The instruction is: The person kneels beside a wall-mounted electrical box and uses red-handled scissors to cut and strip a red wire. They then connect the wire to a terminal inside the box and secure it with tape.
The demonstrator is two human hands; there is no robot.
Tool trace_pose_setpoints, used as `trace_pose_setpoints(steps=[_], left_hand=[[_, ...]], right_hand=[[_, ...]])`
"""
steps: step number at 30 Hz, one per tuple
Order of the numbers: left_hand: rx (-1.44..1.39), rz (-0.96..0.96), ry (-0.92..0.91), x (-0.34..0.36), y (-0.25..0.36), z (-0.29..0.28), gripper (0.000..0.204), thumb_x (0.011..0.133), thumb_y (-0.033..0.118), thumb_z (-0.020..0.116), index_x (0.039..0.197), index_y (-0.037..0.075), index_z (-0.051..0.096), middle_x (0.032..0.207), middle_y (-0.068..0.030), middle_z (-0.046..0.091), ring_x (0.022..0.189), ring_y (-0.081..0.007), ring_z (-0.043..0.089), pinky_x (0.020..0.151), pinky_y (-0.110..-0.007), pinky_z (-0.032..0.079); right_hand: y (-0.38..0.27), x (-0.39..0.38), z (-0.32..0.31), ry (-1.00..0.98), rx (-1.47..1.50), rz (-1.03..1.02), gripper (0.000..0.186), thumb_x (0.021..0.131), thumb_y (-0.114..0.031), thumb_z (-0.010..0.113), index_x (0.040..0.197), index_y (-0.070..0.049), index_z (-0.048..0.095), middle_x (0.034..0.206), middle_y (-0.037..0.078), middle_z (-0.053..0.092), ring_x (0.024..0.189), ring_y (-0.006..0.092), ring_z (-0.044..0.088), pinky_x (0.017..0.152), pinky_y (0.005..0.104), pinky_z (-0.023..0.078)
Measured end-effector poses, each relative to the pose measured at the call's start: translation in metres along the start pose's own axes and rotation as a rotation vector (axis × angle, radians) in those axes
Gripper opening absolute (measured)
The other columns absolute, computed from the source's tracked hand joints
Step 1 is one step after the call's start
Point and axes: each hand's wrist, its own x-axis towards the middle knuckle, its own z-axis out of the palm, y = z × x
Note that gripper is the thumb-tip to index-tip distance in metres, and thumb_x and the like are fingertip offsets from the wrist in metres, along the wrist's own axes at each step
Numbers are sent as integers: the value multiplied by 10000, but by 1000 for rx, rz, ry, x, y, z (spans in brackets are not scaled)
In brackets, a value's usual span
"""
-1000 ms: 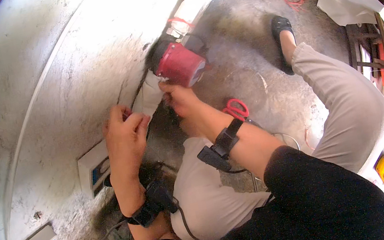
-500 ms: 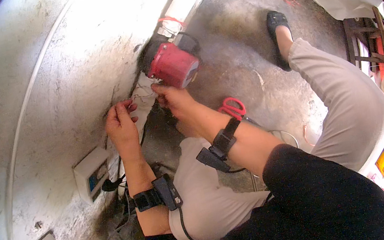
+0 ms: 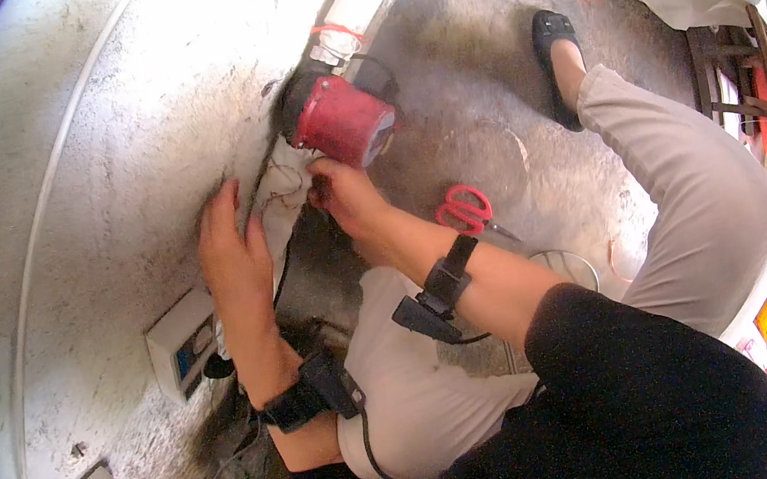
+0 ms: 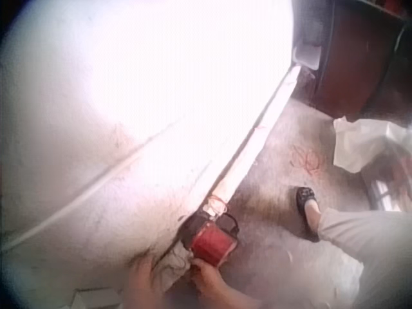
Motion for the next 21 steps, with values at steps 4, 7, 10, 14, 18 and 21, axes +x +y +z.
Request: trace_pose_setpoints(steps=[4,7,10,14,18,21], left_hand=[[-154,-149,-110,16,-6,45,353,762,83,622,1101,60,528,968,-165,551,867,-337,556,729,-405,446],[-227,-178,-69,12,-10,69,366,746,76,641,1095,72,531,932,-153,546,835,-329,556,703,-406,445],[-85,-162,8,10,-11,79,389,733,70,651,1100,72,520,947,-157,537,845,-333,549,699,-410,446],[89,-107,55,11,-8,82,436,722,80,659,1122,71,488,985,-156,520,884,-338,539,699,-414,454],[206,-169,-39,11,-6,85,464,716,123,666,1134,67,471,967,-142,501,903,-336,535,691,-425,469],[232,-165,-29,11,-5,87,468,717,154,667,1133,66,472,945,-131,491,890,-327,541,676,-431,475]], right_hand=[[2,5,-4,-42,-30,-4,122,813,-137,555,926,-93,549,857,17,546,748,157,506,644,290,405],[3,6,-8,-36,-36,-5,101,817,-150,545,907,-103,547,851,13,552,746,154,509,643,283,398],[4,8,-10,-96,-35,28,77,815,-150,543,881,-110,545,814,8,548,721,146,502,628,276,386],[3,7,-10,-82,-37,19,51,815,-152,541,847,-113,534,741,-6,508,655,129,459,584,266,353],[2,4,-7,-32,-30,7,39,813,-148,538,813,-113,520,698,-17,472,617,117,425,550,257,322],[1,0,-3,6,-25,4,37,805,-133,545,801,-114,514,675,-16,461,610,116,424,549,253,319]])
